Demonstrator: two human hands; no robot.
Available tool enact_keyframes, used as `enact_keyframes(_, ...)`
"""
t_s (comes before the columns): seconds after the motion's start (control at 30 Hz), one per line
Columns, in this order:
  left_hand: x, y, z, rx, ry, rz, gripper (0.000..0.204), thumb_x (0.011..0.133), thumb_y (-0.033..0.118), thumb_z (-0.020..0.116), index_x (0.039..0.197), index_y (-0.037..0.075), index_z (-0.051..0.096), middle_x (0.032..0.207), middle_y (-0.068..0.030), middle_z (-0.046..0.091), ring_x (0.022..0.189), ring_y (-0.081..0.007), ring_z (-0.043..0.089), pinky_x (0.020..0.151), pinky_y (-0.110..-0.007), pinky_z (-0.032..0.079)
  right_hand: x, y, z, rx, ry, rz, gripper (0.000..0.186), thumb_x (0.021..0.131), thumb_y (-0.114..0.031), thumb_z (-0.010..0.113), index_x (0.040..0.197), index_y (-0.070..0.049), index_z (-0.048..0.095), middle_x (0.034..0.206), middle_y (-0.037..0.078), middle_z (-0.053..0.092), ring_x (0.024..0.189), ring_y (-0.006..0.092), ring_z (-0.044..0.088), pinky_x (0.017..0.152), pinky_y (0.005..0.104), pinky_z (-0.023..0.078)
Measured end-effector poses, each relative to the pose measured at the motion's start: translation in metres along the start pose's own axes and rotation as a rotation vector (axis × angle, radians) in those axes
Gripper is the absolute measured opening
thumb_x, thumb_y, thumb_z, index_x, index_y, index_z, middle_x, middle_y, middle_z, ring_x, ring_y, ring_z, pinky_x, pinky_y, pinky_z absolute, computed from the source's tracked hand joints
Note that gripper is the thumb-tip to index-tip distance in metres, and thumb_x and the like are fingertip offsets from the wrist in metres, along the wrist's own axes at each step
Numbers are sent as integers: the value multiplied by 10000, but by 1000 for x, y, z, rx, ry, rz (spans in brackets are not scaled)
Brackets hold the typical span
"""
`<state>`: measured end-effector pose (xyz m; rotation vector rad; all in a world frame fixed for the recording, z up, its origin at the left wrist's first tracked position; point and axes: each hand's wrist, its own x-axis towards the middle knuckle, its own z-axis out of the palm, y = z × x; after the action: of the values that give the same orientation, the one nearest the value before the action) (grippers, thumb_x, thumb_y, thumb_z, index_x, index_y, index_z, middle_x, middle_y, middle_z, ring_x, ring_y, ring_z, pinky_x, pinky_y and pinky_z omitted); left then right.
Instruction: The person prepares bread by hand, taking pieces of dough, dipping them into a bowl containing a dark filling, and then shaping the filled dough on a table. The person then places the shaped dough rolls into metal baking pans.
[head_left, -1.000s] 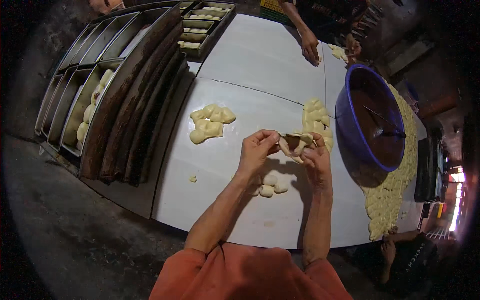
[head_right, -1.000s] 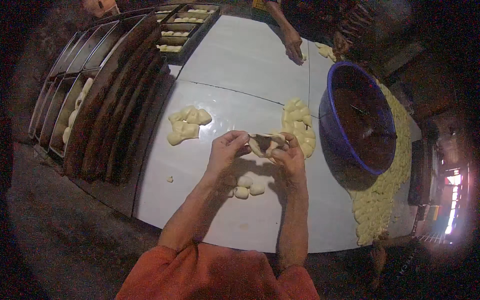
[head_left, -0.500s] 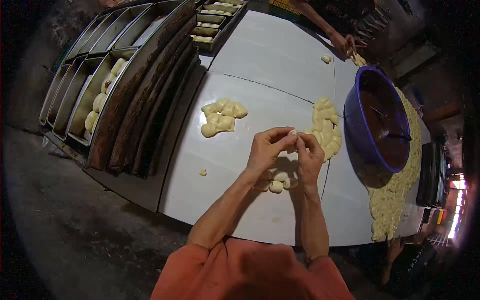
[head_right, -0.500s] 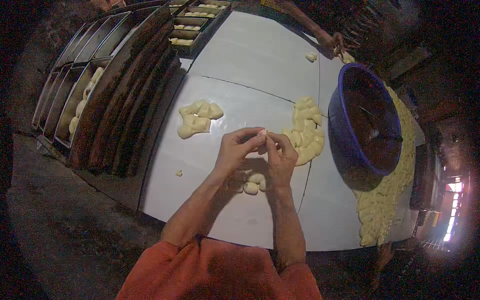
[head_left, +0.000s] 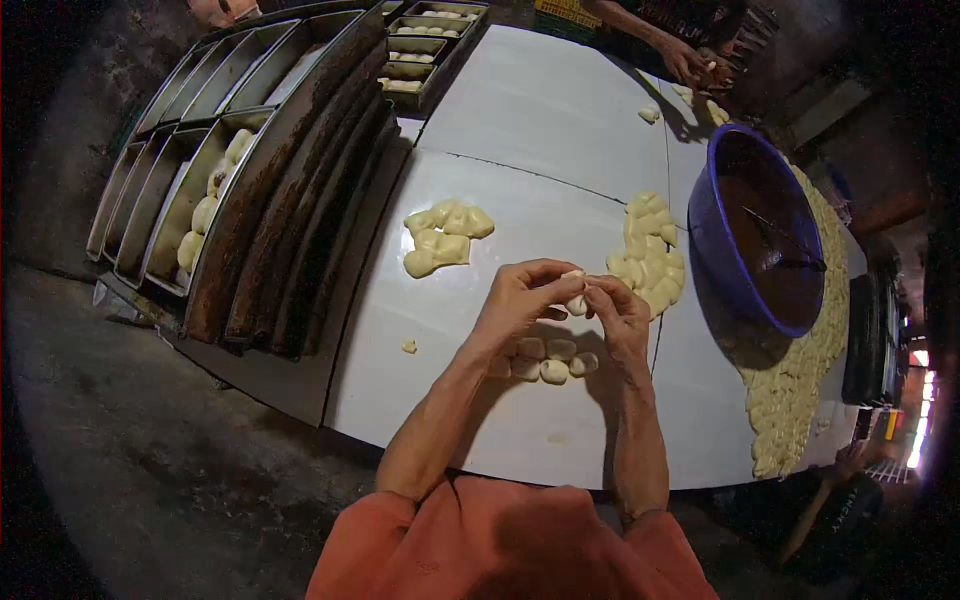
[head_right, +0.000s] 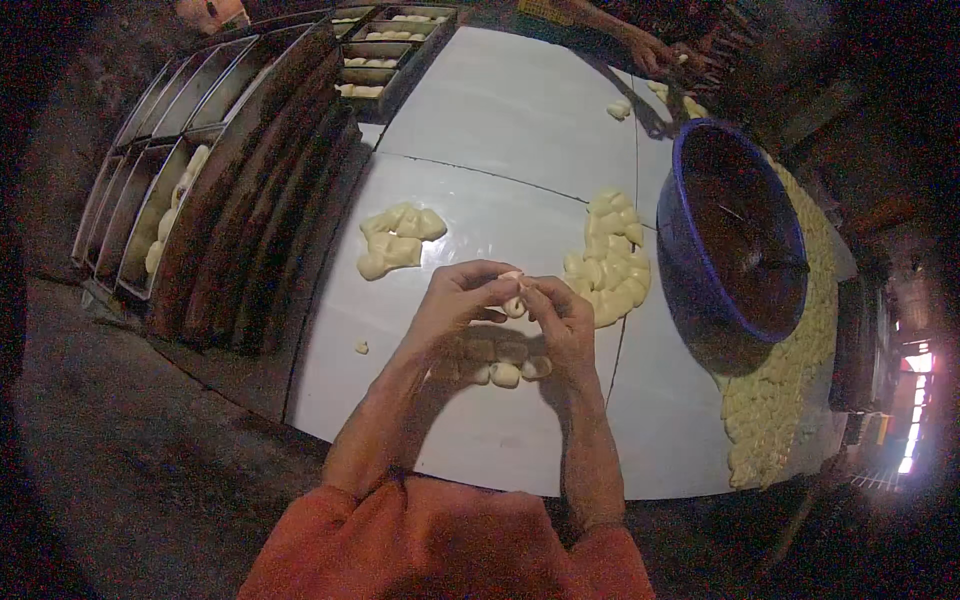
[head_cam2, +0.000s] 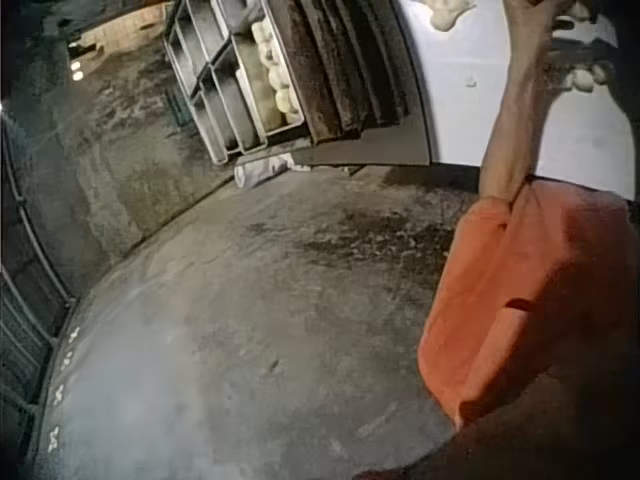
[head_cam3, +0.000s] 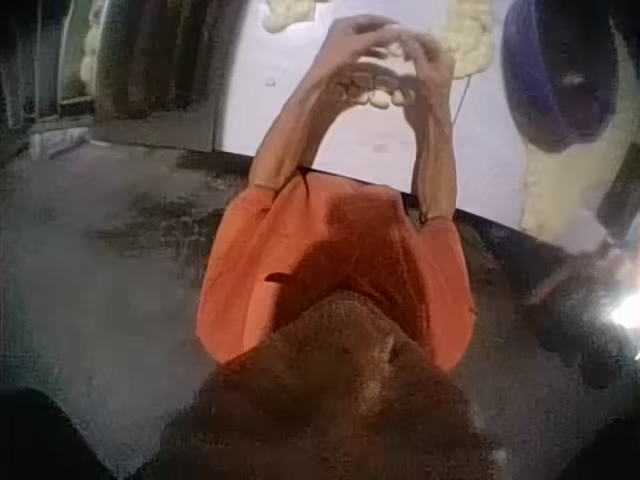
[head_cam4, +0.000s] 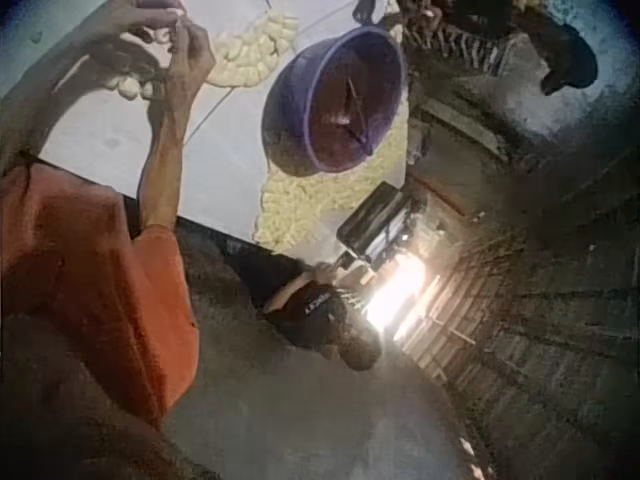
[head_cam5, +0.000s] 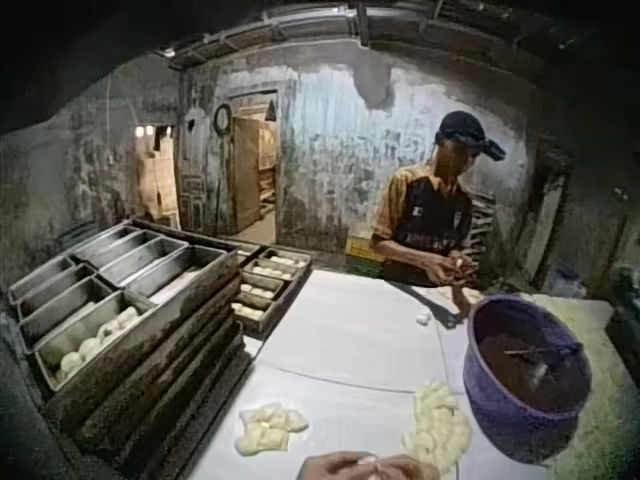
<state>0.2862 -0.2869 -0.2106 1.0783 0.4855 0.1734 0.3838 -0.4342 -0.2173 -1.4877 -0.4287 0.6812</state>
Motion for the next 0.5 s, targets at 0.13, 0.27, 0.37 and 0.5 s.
enact_keyframes(0.13,2,-7,-10,-60,15,-6,322,936,230,730,1172,13,698,974,-63,721,880,-148,688,759,-295,574,-1,7,-2,-212,-168,-334,368,846,-90,760,1204,-41,697,1121,90,665,1023,153,600,824,295,493)
enact_keyframes(0.27,-7,0,-3,-5,-6,26,292,935,211,729,1146,10,708,1016,-77,723,906,-150,696,769,-289,586,-3,10,-2,-343,-54,-564,315,831,-85,774,1139,-61,711,1151,104,641,1088,175,578,844,320,491)
enact_keyframes(0.37,-5,-6,-12,-9,-94,39,246,943,178,705,1127,14,717,1043,-80,724,924,-151,697,758,-285,593,0,7,1,-348,-8,-538,247,851,-82,755,1089,-70,690,1116,95,631,1076,186,570,872,347,487)
enact_keyframes(0.5,-6,-15,-15,65,-167,77,216,971,121,620,1134,20,721,1072,-75,723,935,-148,698,767,-295,604,-13,12,16,-168,103,-396,199,925,-84,691,1107,-38,626,1038,83,620,1018,181,576,884,349,480)
